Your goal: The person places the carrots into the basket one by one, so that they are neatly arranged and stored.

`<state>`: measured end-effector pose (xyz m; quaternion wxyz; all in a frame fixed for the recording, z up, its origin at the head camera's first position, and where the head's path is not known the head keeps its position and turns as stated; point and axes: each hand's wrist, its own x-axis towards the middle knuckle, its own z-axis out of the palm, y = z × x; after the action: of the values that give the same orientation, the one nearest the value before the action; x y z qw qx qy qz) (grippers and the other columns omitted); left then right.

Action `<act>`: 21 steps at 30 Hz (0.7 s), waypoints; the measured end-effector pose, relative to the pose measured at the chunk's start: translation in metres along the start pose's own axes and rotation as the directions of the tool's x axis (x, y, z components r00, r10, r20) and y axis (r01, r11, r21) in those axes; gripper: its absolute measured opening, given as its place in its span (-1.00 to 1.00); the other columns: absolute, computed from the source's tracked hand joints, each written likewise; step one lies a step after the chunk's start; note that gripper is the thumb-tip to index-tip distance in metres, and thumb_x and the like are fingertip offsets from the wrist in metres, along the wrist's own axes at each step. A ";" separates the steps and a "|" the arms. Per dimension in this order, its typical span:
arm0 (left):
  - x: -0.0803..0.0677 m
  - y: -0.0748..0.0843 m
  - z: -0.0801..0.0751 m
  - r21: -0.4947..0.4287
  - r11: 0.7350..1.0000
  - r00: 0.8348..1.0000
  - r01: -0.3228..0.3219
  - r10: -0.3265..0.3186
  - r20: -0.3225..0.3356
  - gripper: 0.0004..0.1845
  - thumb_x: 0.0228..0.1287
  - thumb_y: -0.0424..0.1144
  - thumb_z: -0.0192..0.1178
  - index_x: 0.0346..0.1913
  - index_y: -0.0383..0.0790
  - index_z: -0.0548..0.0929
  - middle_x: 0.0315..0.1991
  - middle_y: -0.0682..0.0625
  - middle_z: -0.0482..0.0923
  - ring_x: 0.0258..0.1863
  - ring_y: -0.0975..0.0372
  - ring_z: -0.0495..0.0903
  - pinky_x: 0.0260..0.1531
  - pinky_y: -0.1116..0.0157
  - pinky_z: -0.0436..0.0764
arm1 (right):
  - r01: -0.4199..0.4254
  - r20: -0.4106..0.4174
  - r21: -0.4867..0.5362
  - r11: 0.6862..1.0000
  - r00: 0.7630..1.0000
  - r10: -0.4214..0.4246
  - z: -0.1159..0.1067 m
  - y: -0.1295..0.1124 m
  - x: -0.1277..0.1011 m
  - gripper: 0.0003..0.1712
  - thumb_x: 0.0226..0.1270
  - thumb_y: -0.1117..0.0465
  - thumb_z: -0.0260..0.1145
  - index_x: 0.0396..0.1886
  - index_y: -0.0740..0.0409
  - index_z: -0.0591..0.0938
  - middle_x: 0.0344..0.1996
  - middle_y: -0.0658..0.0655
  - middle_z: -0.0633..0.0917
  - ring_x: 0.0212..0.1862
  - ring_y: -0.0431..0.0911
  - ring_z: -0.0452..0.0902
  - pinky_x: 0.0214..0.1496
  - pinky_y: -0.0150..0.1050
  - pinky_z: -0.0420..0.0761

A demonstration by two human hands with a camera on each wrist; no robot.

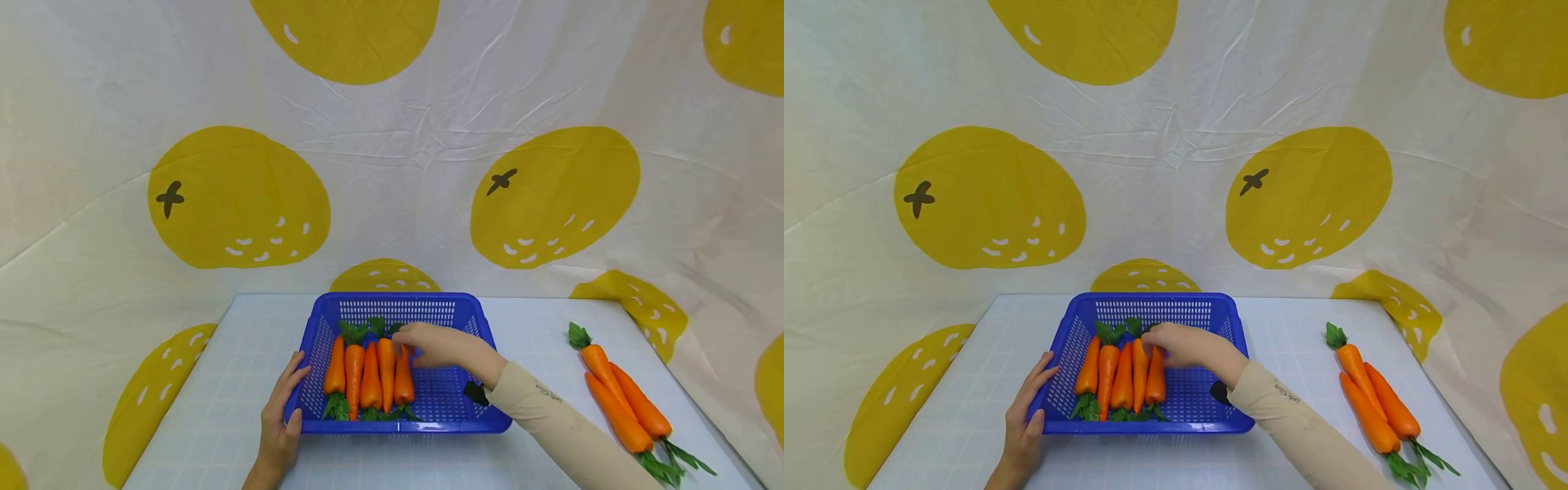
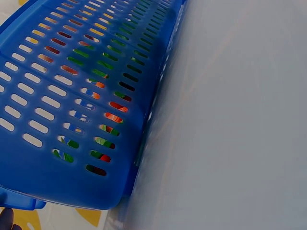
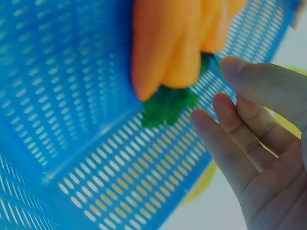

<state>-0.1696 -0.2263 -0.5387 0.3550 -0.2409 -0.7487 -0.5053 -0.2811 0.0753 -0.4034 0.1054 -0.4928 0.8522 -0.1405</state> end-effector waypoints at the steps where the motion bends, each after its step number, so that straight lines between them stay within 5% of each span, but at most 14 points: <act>1: 0.000 0.000 0.000 0.002 1.000 1.000 0.001 -0.001 -0.001 -0.51 0.34 -0.31 -0.07 0.28 -0.43 0.47 0.40 -0.36 0.29 0.47 -0.06 0.19 0.38 0.40 0.19 | 0.000 -0.014 0.007 1.000 1.000 0.001 -0.003 0.001 -0.002 -0.73 0.16 0.41 0.45 -0.17 0.13 0.62 -0.33 0.08 0.62 -0.26 -0.07 0.51 -0.22 -0.44 0.53; 12: 0.001 0.002 -0.001 0.005 1.000 1.000 0.003 -0.003 0.000 -0.51 0.35 -0.31 -0.07 0.29 -0.43 0.47 0.40 -0.36 0.28 0.47 -0.08 0.18 0.38 0.40 0.20 | -0.005 -0.208 0.110 0.994 0.978 0.028 -0.027 0.001 -0.032 -0.71 0.20 0.36 0.43 -0.15 -0.01 0.60 -0.35 -0.11 0.58 -0.28 -0.23 0.48 -0.13 -0.36 0.61; 16: 0.001 0.002 -0.001 0.005 1.000 1.000 0.005 -0.005 0.002 -0.51 0.34 -0.32 -0.07 0.29 -0.43 0.47 0.40 -0.36 0.28 0.47 -0.07 0.18 0.38 0.41 0.20 | 0.010 -0.337 0.170 0.985 0.940 0.049 -0.031 0.003 -0.051 -0.68 0.19 0.39 0.44 -0.11 0.02 0.61 -0.27 -0.11 0.63 -0.22 -0.13 0.56 -0.10 -0.26 0.66; 21: 0.002 0.003 0.000 0.003 1.000 1.000 0.011 -0.011 0.005 -0.51 0.33 -0.34 -0.07 0.29 -0.43 0.47 0.40 -0.35 0.28 0.47 -0.07 0.18 0.38 0.41 0.20 | 0.042 -0.497 0.212 0.976 0.865 0.070 -0.034 0.006 -0.076 -0.67 0.17 0.40 0.44 -0.10 0.06 0.61 -0.21 -0.06 0.66 -0.18 -0.15 0.61 -0.08 -0.17 0.69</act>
<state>-0.1687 -0.2251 -0.5361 0.3508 -0.2376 -0.7517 -0.5054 -0.2595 0.1493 -0.3706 -0.0660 -0.4187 0.8335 -0.3544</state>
